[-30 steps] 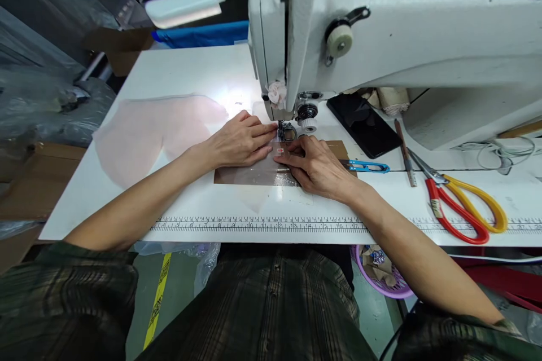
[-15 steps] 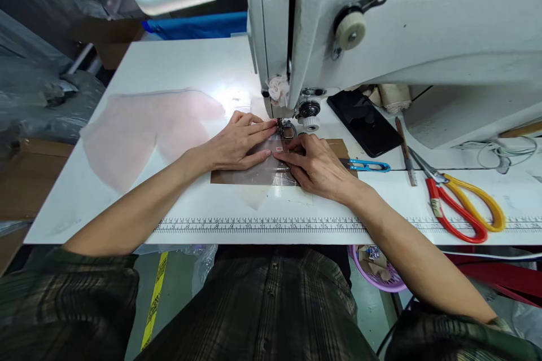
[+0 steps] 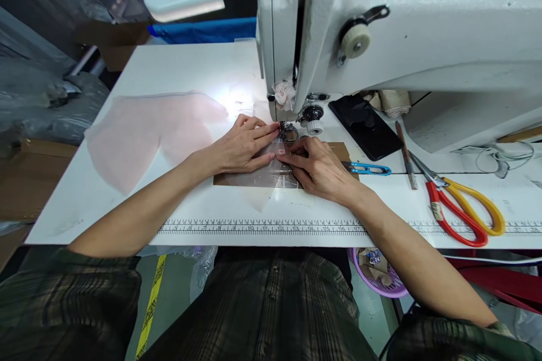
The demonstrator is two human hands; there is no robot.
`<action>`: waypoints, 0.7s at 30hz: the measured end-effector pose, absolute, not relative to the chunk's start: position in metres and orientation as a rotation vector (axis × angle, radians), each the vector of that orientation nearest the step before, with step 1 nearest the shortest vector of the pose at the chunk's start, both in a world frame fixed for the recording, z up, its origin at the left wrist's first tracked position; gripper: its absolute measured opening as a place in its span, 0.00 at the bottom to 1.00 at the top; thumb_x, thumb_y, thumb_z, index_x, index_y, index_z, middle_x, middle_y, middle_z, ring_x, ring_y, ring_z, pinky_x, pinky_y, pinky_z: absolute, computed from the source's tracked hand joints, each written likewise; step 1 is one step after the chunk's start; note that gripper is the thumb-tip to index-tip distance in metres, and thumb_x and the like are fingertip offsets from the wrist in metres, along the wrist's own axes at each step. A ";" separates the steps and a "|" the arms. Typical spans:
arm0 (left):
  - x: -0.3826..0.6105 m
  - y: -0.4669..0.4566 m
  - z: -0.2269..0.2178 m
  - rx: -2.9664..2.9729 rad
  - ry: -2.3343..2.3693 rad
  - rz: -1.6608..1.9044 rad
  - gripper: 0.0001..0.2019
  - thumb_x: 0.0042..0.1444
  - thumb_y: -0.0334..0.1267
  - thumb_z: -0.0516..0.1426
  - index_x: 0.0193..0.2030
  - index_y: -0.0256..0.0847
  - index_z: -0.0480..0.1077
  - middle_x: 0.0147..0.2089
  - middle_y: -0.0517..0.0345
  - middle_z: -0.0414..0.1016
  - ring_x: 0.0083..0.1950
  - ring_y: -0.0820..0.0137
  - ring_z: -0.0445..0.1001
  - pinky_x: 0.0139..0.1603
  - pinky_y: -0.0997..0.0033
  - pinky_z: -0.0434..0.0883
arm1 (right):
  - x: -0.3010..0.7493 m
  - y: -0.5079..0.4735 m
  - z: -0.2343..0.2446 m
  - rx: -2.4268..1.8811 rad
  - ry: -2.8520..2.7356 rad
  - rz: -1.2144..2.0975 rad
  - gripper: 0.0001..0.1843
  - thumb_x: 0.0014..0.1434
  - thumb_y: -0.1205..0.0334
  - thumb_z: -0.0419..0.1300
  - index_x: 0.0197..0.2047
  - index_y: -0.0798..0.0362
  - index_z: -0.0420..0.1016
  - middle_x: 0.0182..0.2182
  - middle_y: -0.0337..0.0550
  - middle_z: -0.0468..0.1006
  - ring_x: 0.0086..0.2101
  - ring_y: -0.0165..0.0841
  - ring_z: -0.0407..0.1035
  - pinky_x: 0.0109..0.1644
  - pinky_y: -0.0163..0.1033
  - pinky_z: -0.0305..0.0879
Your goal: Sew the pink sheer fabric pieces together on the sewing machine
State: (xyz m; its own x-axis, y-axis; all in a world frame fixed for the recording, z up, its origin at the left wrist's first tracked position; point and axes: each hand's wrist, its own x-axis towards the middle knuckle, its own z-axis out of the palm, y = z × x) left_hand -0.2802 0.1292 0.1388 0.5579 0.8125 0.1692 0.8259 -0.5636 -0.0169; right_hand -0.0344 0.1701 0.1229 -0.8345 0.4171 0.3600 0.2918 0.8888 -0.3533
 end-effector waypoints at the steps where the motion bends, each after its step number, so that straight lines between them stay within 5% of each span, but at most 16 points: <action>1: -0.279 0.129 0.139 -2.678 -1.421 -0.220 0.25 0.69 0.46 0.47 0.65 0.32 0.65 0.68 0.39 0.65 0.57 0.52 0.67 0.56 0.50 0.59 | -0.035 0.170 0.124 -0.521 -2.626 0.400 0.19 0.66 0.65 0.53 0.56 0.47 0.79 0.47 0.54 0.72 0.49 0.42 0.67 0.53 0.52 0.67; 10: -0.272 0.122 0.133 -2.526 -1.381 -0.346 0.22 0.69 0.45 0.48 0.59 0.30 0.69 0.63 0.34 0.69 0.56 0.51 0.69 0.53 0.49 0.65 | -0.035 0.170 0.127 -0.517 -2.622 0.421 0.19 0.66 0.66 0.54 0.56 0.47 0.79 0.47 0.52 0.73 0.49 0.42 0.68 0.54 0.53 0.68; 16: -0.275 0.122 0.128 -2.646 -1.091 -0.526 0.13 0.69 0.36 0.50 0.43 0.37 0.76 0.42 0.51 0.80 0.40 0.67 0.75 0.43 0.63 0.72 | -0.034 0.170 0.126 -0.524 -2.615 0.444 0.20 0.65 0.66 0.54 0.55 0.49 0.80 0.47 0.53 0.73 0.49 0.42 0.67 0.54 0.52 0.68; 21: -0.280 0.121 0.134 -2.689 -1.010 -0.648 0.10 0.65 0.40 0.56 0.42 0.40 0.78 0.43 0.55 0.82 0.38 0.68 0.77 0.41 0.65 0.74 | -0.035 0.169 0.125 -0.543 -2.611 0.440 0.20 0.65 0.66 0.53 0.56 0.48 0.79 0.48 0.52 0.72 0.49 0.42 0.67 0.53 0.51 0.68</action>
